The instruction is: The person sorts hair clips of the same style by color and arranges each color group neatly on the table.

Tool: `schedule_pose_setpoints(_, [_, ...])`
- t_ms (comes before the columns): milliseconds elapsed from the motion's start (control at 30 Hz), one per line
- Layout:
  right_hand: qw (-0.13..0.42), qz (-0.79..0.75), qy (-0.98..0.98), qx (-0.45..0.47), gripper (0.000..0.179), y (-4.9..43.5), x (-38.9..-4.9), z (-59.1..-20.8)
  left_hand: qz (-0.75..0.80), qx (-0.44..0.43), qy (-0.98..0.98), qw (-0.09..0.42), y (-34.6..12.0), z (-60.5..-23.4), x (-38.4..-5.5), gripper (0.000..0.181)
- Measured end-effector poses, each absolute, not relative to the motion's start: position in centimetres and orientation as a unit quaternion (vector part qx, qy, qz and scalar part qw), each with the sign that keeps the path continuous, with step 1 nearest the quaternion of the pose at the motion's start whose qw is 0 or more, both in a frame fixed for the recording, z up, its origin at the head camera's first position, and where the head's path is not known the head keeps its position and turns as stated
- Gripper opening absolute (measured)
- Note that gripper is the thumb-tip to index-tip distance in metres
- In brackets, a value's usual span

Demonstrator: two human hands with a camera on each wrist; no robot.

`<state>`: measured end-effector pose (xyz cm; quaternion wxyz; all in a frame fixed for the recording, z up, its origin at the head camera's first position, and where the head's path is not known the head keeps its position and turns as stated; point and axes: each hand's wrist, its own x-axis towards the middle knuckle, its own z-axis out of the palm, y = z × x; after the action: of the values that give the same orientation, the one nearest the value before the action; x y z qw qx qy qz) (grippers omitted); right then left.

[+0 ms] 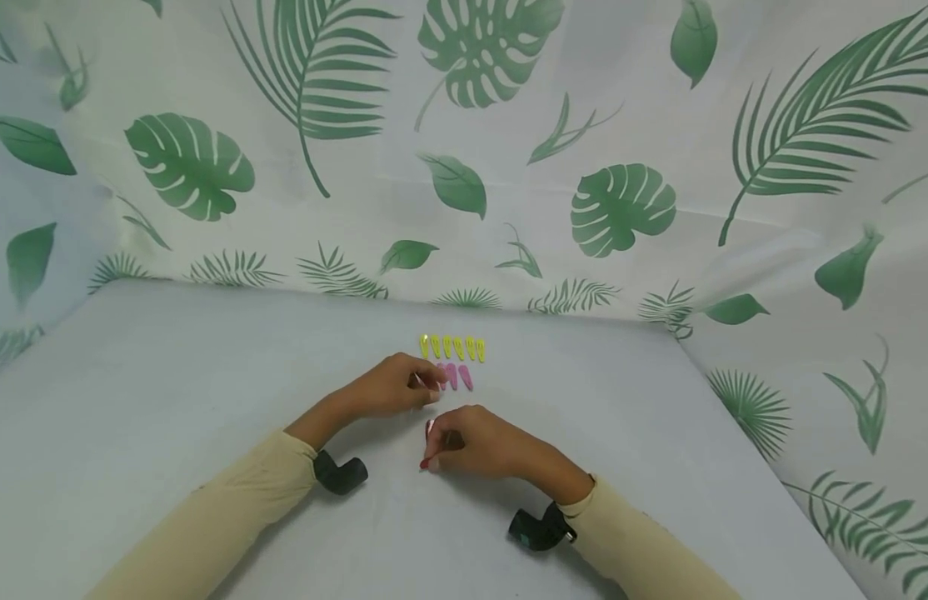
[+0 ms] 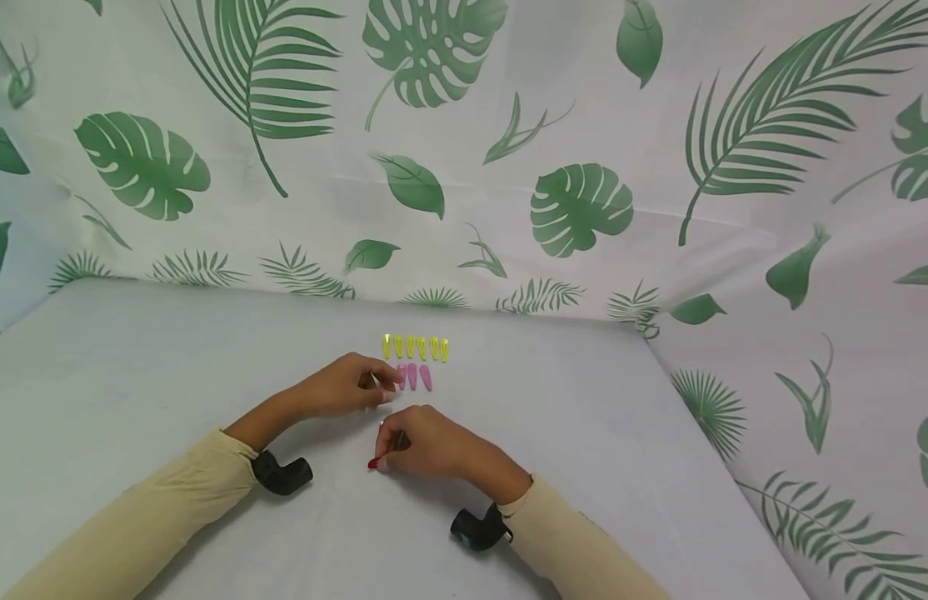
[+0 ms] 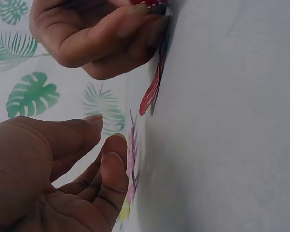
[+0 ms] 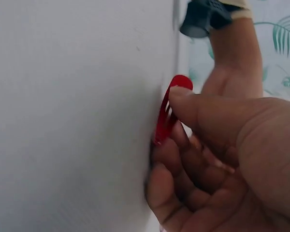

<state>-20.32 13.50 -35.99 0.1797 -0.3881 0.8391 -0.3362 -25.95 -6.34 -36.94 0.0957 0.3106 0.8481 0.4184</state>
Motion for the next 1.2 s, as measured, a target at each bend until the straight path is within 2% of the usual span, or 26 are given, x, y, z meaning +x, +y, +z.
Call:
schedule_pose_setpoints(200, [0.199,-0.356,0.821,-0.400,0.010,14.5,-21.3,-35.5,0.415,0.310,0.846,0.130,-6.6,-37.1,-25.3,0.029])
schedule_pose_setpoints(333, [0.224,-0.415,0.805,-0.360,0.025,15.6,-22.0,-35.1,0.416,0.314,0.839,0.156,-6.5,-37.1,-24.7,0.028])
schedule_pose_setpoints(433, [0.232,-0.460,0.794,-0.323,0.028,16.4,-22.5,-34.7,0.416,0.306,0.842,0.158,-6.5,-37.0,-24.2,0.029])
schedule_pose_setpoints(567, [0.221,-0.491,0.792,-0.289,0.024,16.9,-22.8,-34.0,0.404,0.290,0.854,0.155,-6.2,-37.1,-23.7,0.040])
schedule_pose_setpoints(733, [0.216,-0.516,0.785,-0.267,0.024,17.1,-22.8,-33.8,0.374,0.303,0.863,0.153,-5.7,-37.2,-23.3,0.043])
schedule_pose_setpoints(967, [0.218,-0.535,0.774,-0.261,0.023,17.0,-23.1,-34.6,0.375,0.324,0.855,0.156,-5.5,-37.3,-22.9,0.031])
schedule_pose_setpoints(1200, [0.210,-0.552,0.767,-0.252,0.028,16.8,-23.2,-35.1,0.411,0.312,0.846,0.132,-6.0,-37.1,-23.3,0.021])
